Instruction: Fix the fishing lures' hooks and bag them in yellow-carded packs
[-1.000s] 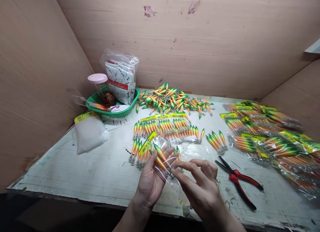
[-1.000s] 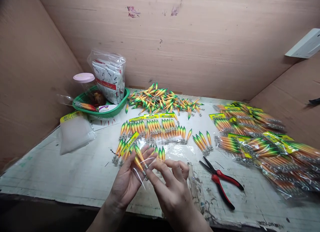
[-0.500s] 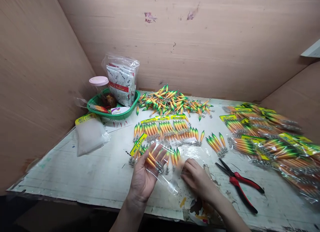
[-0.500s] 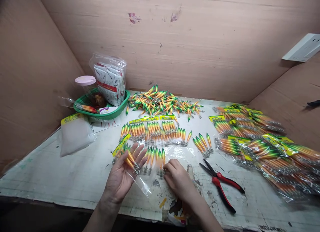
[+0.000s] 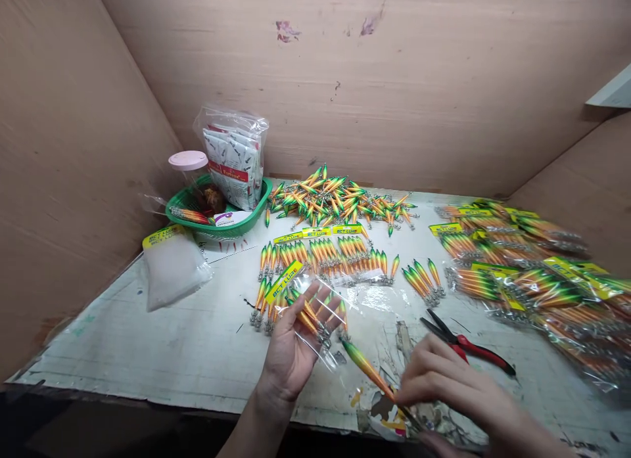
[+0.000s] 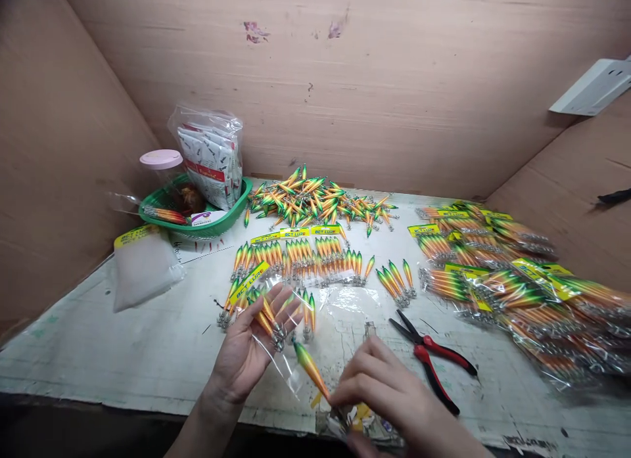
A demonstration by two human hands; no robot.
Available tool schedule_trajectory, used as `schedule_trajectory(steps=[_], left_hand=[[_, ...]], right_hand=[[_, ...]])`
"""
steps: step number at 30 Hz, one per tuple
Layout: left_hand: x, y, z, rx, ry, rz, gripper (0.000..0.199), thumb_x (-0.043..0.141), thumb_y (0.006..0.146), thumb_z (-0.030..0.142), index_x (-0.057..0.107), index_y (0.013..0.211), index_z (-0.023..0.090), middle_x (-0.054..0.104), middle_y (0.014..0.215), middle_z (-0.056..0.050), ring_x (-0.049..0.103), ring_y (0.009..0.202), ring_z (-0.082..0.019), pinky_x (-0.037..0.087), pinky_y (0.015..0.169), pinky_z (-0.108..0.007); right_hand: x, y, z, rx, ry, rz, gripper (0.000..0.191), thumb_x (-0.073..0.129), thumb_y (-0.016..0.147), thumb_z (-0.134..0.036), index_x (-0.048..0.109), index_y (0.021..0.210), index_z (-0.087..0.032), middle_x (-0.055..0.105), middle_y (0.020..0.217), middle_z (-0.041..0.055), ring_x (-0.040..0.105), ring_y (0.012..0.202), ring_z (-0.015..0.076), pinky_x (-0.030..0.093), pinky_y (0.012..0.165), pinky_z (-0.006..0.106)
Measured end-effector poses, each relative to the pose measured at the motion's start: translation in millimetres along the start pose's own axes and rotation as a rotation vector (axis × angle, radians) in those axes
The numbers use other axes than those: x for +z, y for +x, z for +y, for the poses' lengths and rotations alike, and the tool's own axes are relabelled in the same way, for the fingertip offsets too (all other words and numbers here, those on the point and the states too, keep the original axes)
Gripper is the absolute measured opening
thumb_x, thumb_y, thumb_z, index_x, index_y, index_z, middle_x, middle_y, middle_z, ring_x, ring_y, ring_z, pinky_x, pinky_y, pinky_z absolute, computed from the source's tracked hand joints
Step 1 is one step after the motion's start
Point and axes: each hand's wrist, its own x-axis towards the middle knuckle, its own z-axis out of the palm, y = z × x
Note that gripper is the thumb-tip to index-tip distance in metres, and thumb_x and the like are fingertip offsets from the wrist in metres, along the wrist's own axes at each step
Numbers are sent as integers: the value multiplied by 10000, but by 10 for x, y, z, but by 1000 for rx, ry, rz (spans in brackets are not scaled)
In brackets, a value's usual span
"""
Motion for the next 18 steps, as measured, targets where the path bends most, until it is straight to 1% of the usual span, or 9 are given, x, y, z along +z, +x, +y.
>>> schedule_trajectory(steps=[2, 4, 6, 8, 11, 13, 15, 17, 18], left_hand=[[20, -21, -37, -54, 7, -13, 395, 477, 914, 182, 531, 1301, 124, 697, 1128, -141, 641, 1095, -271, 468, 1004, -462], [22, -35, -63, -104, 6, -35, 396, 488, 907, 189, 534, 1294, 119, 691, 1140, -146, 632, 1109, -280, 466, 1004, -465], [11, -43, -77, -131, 7, -58, 390, 491, 905, 197, 540, 1281, 107, 691, 1138, -151, 632, 1108, -287, 465, 1003, -465], [-4, -50, -83, -134, 18, -64, 382, 493, 905, 205, 549, 1264, 88, 695, 1121, -159, 639, 1095, -290, 464, 1004, -456], [-14, -70, -96, -122, 36, -66, 380, 491, 899, 183, 549, 1260, 78, 704, 1096, -162, 642, 1090, -290, 463, 1005, -458], [-11, -87, -113, -119, 34, -77, 392, 486, 895, 165, 538, 1275, 81, 706, 1091, -161, 635, 1101, -293, 461, 1006, -467], [-7, -102, -127, -123, 32, -78, 403, 486, 898, 174, 529, 1289, 84, 704, 1095, -164, 633, 1107, -290, 465, 1008, -452], [-9, -109, -119, -112, 33, -74, 417, 482, 908, 198, 511, 1314, 105, 696, 1120, -159, 641, 1096, -279, 477, 998, -433], [-14, -109, -100, -95, 32, -72, 425, 477, 915, 208, 496, 1331, 124, 691, 1135, -153, 647, 1085, -274, 485, 990, -435]], right_hand=[[167, 155, -34, -19, -134, 115, 210, 586, 827, -86, 604, 997, -207, 658, 848, 45, 571, 785, 173, 511, 695, 297], [347, 270, -17, -41, -239, 242, 199, 560, 848, -79, 611, 1013, -178, 669, 865, 53, 541, 786, 173, 472, 689, 303], [487, 333, 12, -37, -331, 368, 200, 533, 881, -89, 621, 1043, -168, 693, 898, 55, 529, 820, 186, 425, 742, 338], [567, 357, 24, -31, -399, 474, 213, 506, 902, -95, 628, 1057, -174, 716, 952, 52, 532, 879, 209, 375, 796, 378], [608, 371, -3, -35, -455, 528, 233, 503, 894, -84, 638, 1061, -175, 721, 1042, 52, 538, 947, 234, 338, 820, 397], [613, 384, -39, -26, -491, 570, 246, 515, 881, -73, 654, 1058, -173, 721, 1003, 58, 530, 919, 232, 335, 793, 388], [607, 395, -61, -22, -498, 608, 264, 521, 877, -66, 667, 1060, -190, 709, 923, 51, 517, 867, 218, 338, 762, 375], [579, 389, -35, -31, -432, 630, 290, 547, 863, -56, 662, 1069, -225, 684, 897, 41, 521, 852, 208, 364, 752, 366], [559, 377, 6, -31, -373, 661, 308, 558, 855, -50, 649, 1081, -238, 669, 911, 40, 532, 863, 205, 386, 756, 364]])
